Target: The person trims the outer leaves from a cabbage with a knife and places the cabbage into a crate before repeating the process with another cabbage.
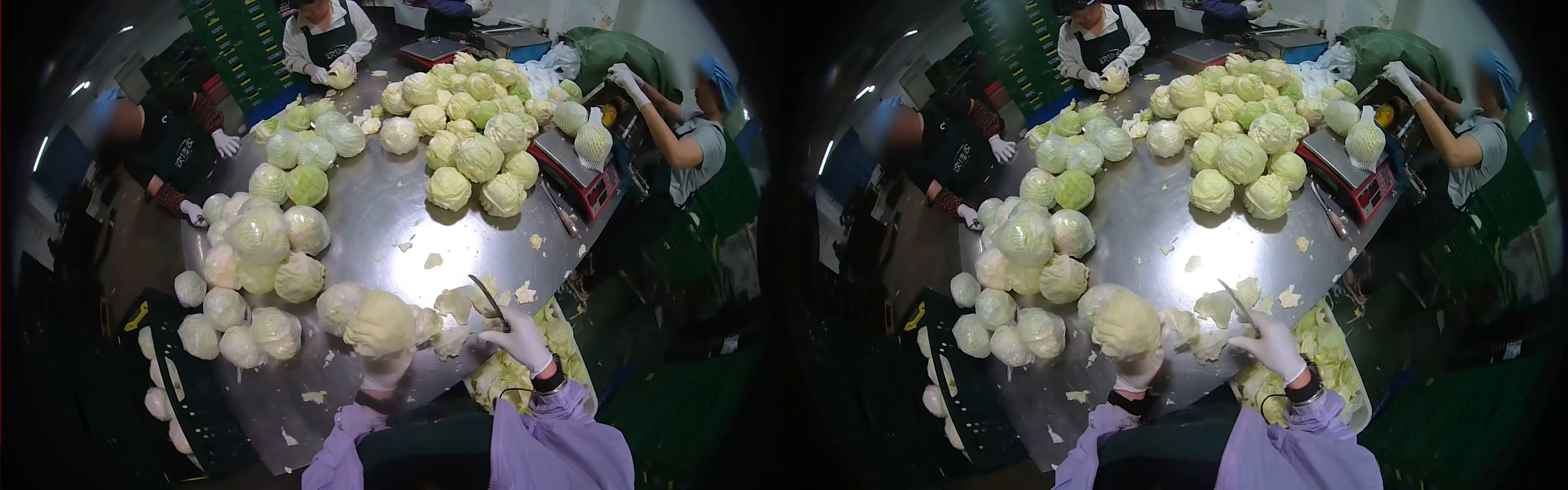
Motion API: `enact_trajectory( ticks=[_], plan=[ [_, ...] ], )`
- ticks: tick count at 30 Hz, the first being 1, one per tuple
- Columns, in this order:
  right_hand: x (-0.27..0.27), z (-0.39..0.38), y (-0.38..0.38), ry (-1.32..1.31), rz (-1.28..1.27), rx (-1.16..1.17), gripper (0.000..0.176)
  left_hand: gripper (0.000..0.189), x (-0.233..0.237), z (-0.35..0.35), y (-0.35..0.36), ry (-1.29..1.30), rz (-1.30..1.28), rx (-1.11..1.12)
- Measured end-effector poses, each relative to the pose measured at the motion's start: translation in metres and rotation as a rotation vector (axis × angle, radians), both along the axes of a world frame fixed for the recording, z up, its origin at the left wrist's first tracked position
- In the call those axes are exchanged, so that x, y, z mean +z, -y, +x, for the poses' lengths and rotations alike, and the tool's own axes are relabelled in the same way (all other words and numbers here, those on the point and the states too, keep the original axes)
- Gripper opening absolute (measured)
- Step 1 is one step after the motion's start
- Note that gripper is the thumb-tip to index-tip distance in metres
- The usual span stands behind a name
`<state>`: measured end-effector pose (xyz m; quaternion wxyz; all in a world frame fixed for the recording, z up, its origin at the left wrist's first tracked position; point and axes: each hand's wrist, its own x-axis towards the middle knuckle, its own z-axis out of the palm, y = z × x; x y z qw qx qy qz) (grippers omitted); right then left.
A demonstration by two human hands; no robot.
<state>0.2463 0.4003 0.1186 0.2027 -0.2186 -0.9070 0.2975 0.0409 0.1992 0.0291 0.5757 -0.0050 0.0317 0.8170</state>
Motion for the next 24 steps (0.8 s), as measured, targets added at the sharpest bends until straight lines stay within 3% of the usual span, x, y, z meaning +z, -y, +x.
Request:
enact_trajectory(
  ticks=[2, 3, 4, 5, 7, 10, 11, 13, 14, 16, 17, 19, 21, 22, 24],
  plan=[
    [0.027, -0.022, 0.021, -0.063, -0.904, -0.002, 0.057, 0.058, 0.007, 0.01, -0.002, 0.034, 0.107, -0.13],
    [0.032, -0.03, 0.025, -0.026, -1.156, 0.043, 0.072, 0.058, 0.013, 0.016, -0.003, -0.614, -0.161, -0.054],
    [0.023, -0.04, 0.028, 0.006, -1.149, 0.09, 0.073, 0.058, 0.018, 0.018, -0.006, -1.263, -0.427, 0.034],
    [0.019, -0.047, 0.033, -0.035, -1.163, 0.144, 0.073, 0.058, 0.023, 0.018, -0.009, -1.268, -0.417, 0.029],
    [0.021, -0.06, 0.041, -0.079, -1.178, 0.189, 0.073, 0.059, 0.03, 0.018, -0.013, -2.121, -0.683, 0.271],
    [0.016, -0.064, 0.042, -0.047, -1.07, 0.176, 0.071, 0.05, 0.003, 0.017, -0.01, -2.274, -0.558, 0.334],
    [0.011, -0.065, 0.039, -0.088, -1.216, 0.186, 0.07, 0.05, -0.007, 0.015, -0.004, -2.273, -0.557, 0.329],
    [-0.002, -0.067, 0.032, -0.127, -1.359, 0.197, 0.07, 0.047, -0.004, 0.009, 0.002, -1.005, -0.611, -0.276],
    [-0.012, -0.068, 0.029, -0.125, -1.417, 0.168, 0.071, 0.047, -0.005, 0.008, 0.001, -1.004, -0.61, -0.276],
    [-0.016, -0.068, 0.027, -0.117, -1.474, 0.143, 0.073, 0.049, 0.058, 0.01, -0.014, -0.602, -0.613, -0.019],
    [-0.017, -0.07, 0.03, -0.102, -1.402, 0.122, 0.073, 0.054, 0.069, 0.003, -0.007, -0.313, -0.44, -0.104],
    [-0.016, -0.076, 0.037, -0.083, -1.335, 0.111, 0.074, 0.06, 0.057, 0.007, -0.001, -0.335, -0.427, -0.059],
    [-0.012, -0.081, 0.043, -0.246, -0.835, 0.076, 0.058, 0.066, 0.052, 0.012, 0.002, -0.355, -0.413, -0.011],
    [-0.006, -0.081, 0.043, -0.246, -0.834, 0.083, 0.058, 0.07, 0.051, 0.013, -0.001, -0.485, -0.511, 0.097],
    [0.006, -0.078, 0.042, -0.192, -0.412, -0.015, 0.046, 0.075, 0.052, 0.014, -0.006, -0.614, -0.602, 0.207]
  ],
)
